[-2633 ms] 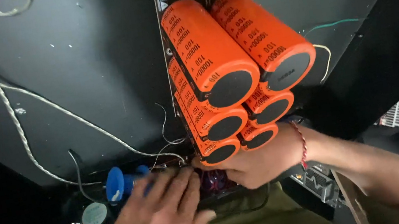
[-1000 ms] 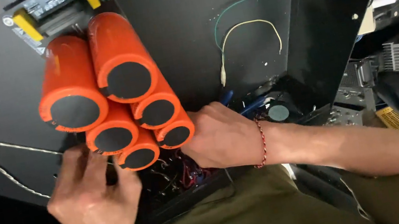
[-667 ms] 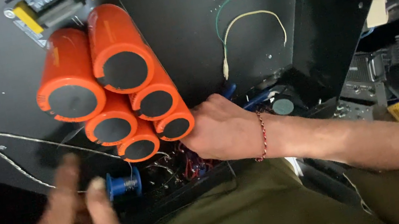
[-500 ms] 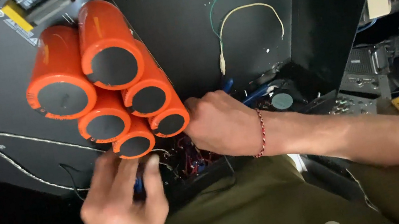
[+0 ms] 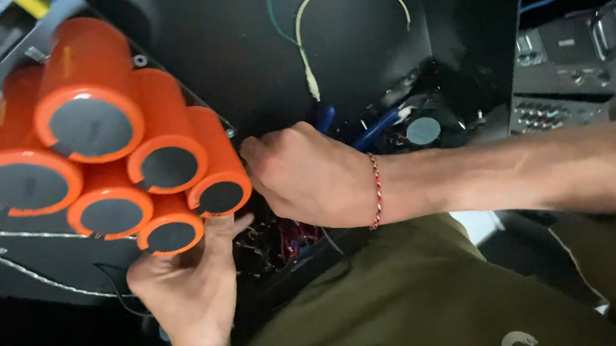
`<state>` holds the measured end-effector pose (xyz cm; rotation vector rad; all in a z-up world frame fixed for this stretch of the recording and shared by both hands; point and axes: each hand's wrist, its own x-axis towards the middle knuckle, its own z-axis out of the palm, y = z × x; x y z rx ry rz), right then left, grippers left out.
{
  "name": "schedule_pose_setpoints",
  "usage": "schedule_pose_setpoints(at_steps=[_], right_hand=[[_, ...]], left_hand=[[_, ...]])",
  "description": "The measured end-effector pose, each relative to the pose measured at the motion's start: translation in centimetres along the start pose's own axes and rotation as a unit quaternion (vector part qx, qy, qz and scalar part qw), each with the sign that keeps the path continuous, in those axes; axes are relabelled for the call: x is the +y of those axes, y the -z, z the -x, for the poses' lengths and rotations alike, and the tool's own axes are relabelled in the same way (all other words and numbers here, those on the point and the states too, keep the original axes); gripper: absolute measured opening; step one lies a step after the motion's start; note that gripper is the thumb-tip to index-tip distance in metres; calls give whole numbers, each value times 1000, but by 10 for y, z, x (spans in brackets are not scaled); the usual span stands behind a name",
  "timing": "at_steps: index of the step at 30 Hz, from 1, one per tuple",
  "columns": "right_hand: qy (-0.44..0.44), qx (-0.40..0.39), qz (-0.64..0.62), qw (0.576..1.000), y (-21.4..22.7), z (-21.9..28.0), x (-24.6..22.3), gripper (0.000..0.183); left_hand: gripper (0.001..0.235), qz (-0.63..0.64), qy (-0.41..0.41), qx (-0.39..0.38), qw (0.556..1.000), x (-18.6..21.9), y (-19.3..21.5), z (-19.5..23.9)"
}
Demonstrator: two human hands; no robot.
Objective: The person uses a soldering iron to solder wires to the terminals of large orange capacitors mounted inside an open electronic chassis. They hold the wires with their left hand while applying the soldering iron with their right hand, then use pliers to adjust the connections.
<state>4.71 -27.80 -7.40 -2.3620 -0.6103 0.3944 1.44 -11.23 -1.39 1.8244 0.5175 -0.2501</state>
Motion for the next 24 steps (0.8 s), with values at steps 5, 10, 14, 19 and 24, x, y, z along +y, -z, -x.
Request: schedule_pose_setpoints(at_steps=[5,10,14,19,24], right_hand=[[-4,3,12,1000,-2,1,4,6],[26,-15,25,999,-4,1,7,10],[38,-19,13,999,-12,-1,12,9],[46,-25,-115,992,14,-2,11,29],[34,-60,-170,983,23,-10,15,25]], left_hand=[[28,-52,-57,42,996,-6,-2,5],[14,203,-27,82,975,-9,-23,6],[38,295,-14,85,952,-8,-26,2],[28,310,34,103,945,-4,-27,-6],[32,290,31,111,950,1,-26,-11]])
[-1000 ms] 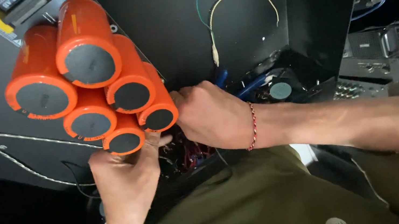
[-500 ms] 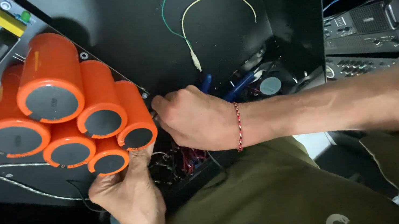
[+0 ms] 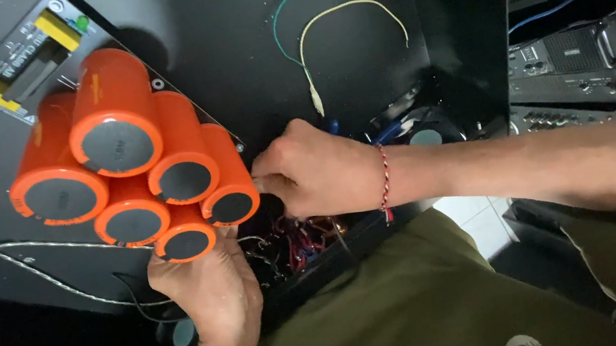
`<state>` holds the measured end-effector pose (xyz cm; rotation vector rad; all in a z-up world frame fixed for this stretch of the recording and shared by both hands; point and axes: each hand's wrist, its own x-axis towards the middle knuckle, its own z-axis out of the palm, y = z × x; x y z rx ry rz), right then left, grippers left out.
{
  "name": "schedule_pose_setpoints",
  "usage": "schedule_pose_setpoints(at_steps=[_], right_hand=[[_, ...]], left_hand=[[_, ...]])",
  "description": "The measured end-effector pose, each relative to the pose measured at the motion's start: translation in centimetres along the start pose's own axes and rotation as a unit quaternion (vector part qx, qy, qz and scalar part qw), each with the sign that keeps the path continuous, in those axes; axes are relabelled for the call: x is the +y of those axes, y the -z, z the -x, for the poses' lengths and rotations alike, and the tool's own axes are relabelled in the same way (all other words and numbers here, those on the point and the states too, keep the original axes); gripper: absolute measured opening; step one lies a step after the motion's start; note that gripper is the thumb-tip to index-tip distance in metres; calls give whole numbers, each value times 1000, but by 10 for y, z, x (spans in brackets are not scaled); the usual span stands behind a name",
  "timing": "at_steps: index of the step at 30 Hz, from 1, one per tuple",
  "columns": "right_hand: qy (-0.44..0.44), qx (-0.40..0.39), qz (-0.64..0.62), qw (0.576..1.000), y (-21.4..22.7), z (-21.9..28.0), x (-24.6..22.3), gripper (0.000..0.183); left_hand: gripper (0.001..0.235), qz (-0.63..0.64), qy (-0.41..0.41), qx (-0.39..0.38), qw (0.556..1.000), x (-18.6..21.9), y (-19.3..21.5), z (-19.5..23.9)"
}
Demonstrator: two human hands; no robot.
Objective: The person uses a soldering iron to solder wires to the terminals of large orange capacitors mounted inside an open electronic chassis. They hold the wires with their left hand while applying the soldering iron with their right hand, then use pliers to adjust the connections.
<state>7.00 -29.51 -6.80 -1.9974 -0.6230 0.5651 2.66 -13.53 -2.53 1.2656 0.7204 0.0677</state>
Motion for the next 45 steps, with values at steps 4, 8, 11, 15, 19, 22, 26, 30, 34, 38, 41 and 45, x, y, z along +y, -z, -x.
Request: schedule_pose_setpoints(at_steps=[4,8,11,15,19,22,26,30,34,38,41,45], right_hand=[[-43,41,-35,998,-7,-2,0,28],[-4,43,-53,998,-7,-7,-6,26],[25,29,-11,999,-17,-6,-3,32],[33,31,-35,998,-17,-10,-16,33],[18,56,-36,998,-28,-10,-6,30],[8,88,-29,996,-28,-10,0,26],[55,155,-6,986,-24,-9,-5,10],[63,134,-8,989,-22,-10,-1,13],[89,110,31,989,-31,-14,5,17],[77,102,154,980,-36,-14,11,19],[48,68,191,978,-31,-18,11,14],[48,-2,111,993,7,-14,-7,12]], left_hand=[[23,-10,-11,3,1000,-18,16,-13],[29,-58,-23,38,997,-14,17,-10],[25,-155,-72,35,985,-10,25,-18],[16,-221,-106,20,969,-18,55,-29],[17,-159,-58,13,985,-3,35,-21],[21,-32,3,-4,999,12,15,-11],[30,168,65,-123,976,25,12,9],[36,160,113,-146,970,19,20,9],[43,223,159,-131,953,21,26,8],[46,264,183,-123,939,18,32,5],[51,273,153,-150,938,18,32,7],[28,236,128,-174,947,21,37,10]])
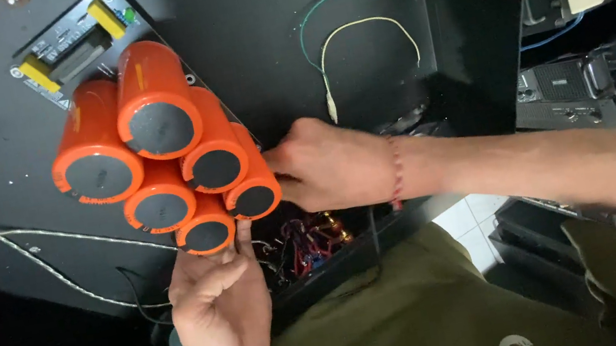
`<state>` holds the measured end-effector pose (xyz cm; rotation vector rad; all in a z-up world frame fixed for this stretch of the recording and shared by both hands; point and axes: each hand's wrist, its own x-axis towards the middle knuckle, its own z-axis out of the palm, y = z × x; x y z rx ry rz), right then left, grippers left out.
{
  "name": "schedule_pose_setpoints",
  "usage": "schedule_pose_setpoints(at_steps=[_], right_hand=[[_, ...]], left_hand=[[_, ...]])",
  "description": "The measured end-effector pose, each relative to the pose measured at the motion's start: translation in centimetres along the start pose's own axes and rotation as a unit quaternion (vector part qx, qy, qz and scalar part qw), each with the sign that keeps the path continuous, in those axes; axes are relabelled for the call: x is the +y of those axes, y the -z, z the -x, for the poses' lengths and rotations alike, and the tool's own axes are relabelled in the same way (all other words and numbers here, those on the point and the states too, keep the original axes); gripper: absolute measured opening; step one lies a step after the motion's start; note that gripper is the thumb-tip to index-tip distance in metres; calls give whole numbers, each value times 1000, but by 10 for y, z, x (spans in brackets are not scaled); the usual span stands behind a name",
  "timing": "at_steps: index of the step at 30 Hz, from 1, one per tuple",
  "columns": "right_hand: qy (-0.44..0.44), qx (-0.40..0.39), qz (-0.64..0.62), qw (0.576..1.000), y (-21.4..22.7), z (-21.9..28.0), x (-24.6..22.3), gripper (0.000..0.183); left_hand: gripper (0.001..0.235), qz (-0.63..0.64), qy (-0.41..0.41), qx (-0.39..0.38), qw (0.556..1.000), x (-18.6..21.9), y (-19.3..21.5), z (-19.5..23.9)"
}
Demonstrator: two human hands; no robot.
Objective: The person uses a soldering iron to solder wires to the terminals of large orange capacitors mounted inside an open electronic chassis. They hold the wires with their left hand while applying the soldering iron with their right hand, then use pliers to adjust the connections.
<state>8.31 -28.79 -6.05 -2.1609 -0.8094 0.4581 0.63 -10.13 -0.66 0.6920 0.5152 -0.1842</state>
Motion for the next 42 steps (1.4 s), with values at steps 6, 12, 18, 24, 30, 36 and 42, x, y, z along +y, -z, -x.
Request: schedule_pose_setpoints(at_steps=[6,12,18,24,30,36,42], right_hand=[[7,1,-66,998,20,9,-17,13],[56,10,114,992,-16,11,1,11],[65,38,92,993,-30,10,8,18],[49,87,143,985,-37,10,7,22],[52,27,103,993,-5,11,8,24],[-17,-139,-21,990,32,10,-6,9],[16,-119,92,988,-10,6,8,16]], left_hand=[[34,-146,-14,124,981,5,-5,0],[8,-175,-3,91,980,3,-11,-4],[25,-280,-107,141,943,6,-9,-7],[10,-346,-38,82,934,13,-11,-11],[14,-344,0,68,936,15,19,-8],[10,-674,-143,-104,717,27,41,-15],[22,-765,-68,-167,618,8,61,-22]])
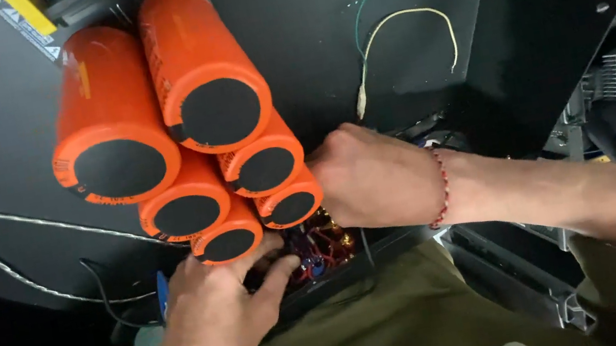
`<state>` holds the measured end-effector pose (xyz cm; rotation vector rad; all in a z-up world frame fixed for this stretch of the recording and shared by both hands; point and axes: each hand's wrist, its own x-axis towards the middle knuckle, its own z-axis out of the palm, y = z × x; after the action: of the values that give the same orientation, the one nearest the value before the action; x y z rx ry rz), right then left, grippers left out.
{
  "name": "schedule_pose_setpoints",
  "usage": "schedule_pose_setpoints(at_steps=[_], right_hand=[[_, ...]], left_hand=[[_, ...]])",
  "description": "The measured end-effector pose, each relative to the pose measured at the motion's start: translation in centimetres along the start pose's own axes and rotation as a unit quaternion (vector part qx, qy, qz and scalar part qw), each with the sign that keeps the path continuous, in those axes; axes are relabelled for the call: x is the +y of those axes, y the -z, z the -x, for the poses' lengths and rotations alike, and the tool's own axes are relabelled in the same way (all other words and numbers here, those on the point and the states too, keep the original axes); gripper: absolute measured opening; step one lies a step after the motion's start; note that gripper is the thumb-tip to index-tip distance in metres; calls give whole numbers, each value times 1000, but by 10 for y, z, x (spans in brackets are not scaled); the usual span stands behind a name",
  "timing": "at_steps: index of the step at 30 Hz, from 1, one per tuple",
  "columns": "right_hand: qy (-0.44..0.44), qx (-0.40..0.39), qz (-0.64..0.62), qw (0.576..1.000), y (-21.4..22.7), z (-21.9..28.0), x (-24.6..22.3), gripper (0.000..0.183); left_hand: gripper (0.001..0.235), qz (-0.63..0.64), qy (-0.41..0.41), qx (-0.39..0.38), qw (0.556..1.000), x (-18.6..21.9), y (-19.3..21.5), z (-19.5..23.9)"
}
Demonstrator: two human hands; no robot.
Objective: The person uses a soldering iron to solder wires to the terminals of large orange capacitors mounted inside an open electronic chassis. They hold the wires with their left hand while applying the soldering iron with their right hand, then use pliers to adjust the connections.
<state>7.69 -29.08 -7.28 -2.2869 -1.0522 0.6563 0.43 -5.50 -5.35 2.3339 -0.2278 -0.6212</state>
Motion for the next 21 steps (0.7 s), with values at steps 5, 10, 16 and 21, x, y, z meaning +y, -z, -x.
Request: schedule_pose_setpoints(at_steps=[5,10,16,21], right_hand=[[20,119,24,992,-23,-10,-7,27],[-6,105,25,994,-26,-8,-6,27],[-49,113,51,991,-44,-8,-16,18],[-59,157,104,980,-53,-5,-17,25]], left_hand=[[16,-5,73,-44,996,-7,-3,-8],[24,22,159,-129,978,-3,5,-13],[22,94,68,-117,986,-17,-1,-15],[18,99,150,-172,969,-6,9,-19]])
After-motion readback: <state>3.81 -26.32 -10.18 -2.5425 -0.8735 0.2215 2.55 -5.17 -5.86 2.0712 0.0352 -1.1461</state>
